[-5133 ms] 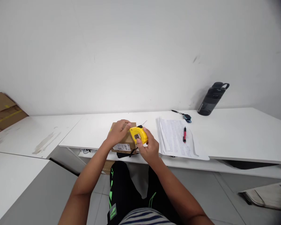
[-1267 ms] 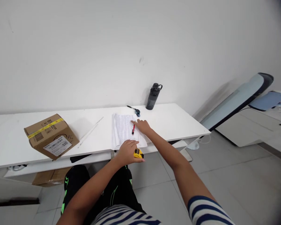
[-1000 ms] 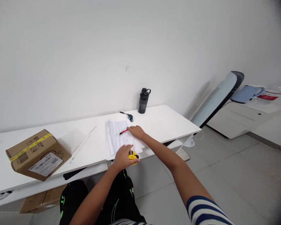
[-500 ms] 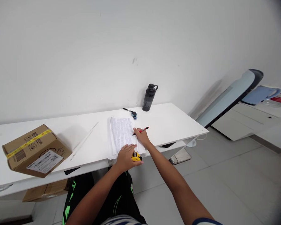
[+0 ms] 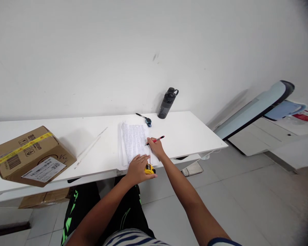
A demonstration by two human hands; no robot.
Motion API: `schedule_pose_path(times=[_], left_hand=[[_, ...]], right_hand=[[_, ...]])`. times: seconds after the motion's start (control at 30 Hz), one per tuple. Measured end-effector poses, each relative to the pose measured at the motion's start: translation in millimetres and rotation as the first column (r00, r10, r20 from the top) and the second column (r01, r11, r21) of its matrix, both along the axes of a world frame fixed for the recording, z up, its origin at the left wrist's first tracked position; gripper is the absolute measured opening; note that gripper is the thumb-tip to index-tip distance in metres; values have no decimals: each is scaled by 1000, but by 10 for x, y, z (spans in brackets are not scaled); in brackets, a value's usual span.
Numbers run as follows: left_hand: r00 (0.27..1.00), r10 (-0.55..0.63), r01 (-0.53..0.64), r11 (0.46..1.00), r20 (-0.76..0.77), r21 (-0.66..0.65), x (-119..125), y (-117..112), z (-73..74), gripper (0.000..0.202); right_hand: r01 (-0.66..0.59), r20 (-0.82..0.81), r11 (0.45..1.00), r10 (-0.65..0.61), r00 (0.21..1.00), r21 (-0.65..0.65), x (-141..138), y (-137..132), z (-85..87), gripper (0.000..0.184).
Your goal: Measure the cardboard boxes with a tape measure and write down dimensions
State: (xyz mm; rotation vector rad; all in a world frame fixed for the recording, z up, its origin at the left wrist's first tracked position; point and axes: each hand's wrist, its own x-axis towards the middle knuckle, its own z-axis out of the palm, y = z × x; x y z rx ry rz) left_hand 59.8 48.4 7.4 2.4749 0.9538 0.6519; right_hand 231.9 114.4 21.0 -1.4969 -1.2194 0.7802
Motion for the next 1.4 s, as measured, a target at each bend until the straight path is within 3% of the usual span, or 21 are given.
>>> schedule_pose_path(times=[0.97, 1.4], left_hand=[[1000, -9, 10, 1000, -25, 19, 14, -20, -15, 72], [1000, 0, 0, 999, -2, 50, 16, -13, -72, 77]], right_hand=[[28, -14, 999, -28, 1000, 16, 31, -16, -19, 38], [51, -6, 998, -51, 999, 39, 21, -26, -16, 36]])
